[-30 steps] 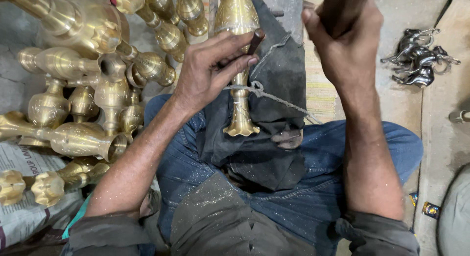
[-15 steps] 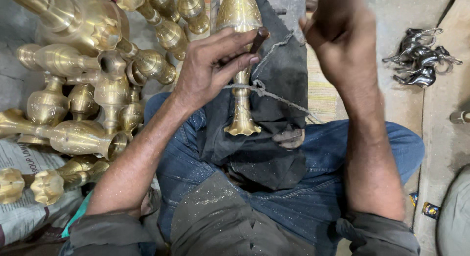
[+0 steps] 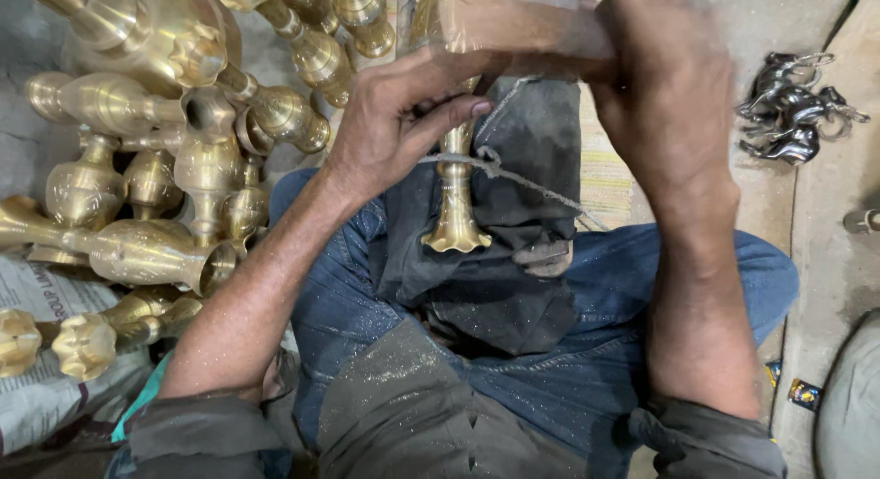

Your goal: The person sits cross-legged on the floor holding a brass vase upright against their lap. They hold a metal punch against the vase's surface with one hand and strike it with a wooden mallet in the other hand, working around the vase's body to shape or decorate it.

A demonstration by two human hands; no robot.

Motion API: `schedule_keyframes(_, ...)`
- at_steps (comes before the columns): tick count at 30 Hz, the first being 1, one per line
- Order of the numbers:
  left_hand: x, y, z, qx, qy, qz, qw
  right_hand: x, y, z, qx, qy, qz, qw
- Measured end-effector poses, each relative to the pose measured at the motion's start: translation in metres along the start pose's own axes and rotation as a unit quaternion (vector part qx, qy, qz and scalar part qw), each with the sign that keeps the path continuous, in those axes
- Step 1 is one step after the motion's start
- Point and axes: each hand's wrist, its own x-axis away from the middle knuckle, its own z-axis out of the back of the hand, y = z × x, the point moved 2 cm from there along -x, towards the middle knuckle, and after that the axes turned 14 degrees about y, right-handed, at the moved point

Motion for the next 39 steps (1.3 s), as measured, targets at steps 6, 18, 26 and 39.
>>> schedule_keyframes(6,-0.001,0.000,-0.002,0.035,0.005,-0.007,0.999,0.000,-0.007,0.004,0.006,0.030,0.063,0.998)
schedule_keyframes(18,0.002,-0.006,-0.002,0.039,-0.009,0.000,0.999,0.005,0.004,-0.001,-0.024,0.047,0.081,0.995)
schedule_keyframes(26,0.000,-0.003,0.001,0.018,0.009,-0.045,0.999,0.002,0.006,-0.004,-0.082,-0.025,-0.076,0.993)
schedule_keyframes(39,-0.002,-0.002,0.004,0.002,-0.016,-0.007,1.000,-0.002,-0.010,0.001,0.008,0.041,0.054,0.998)
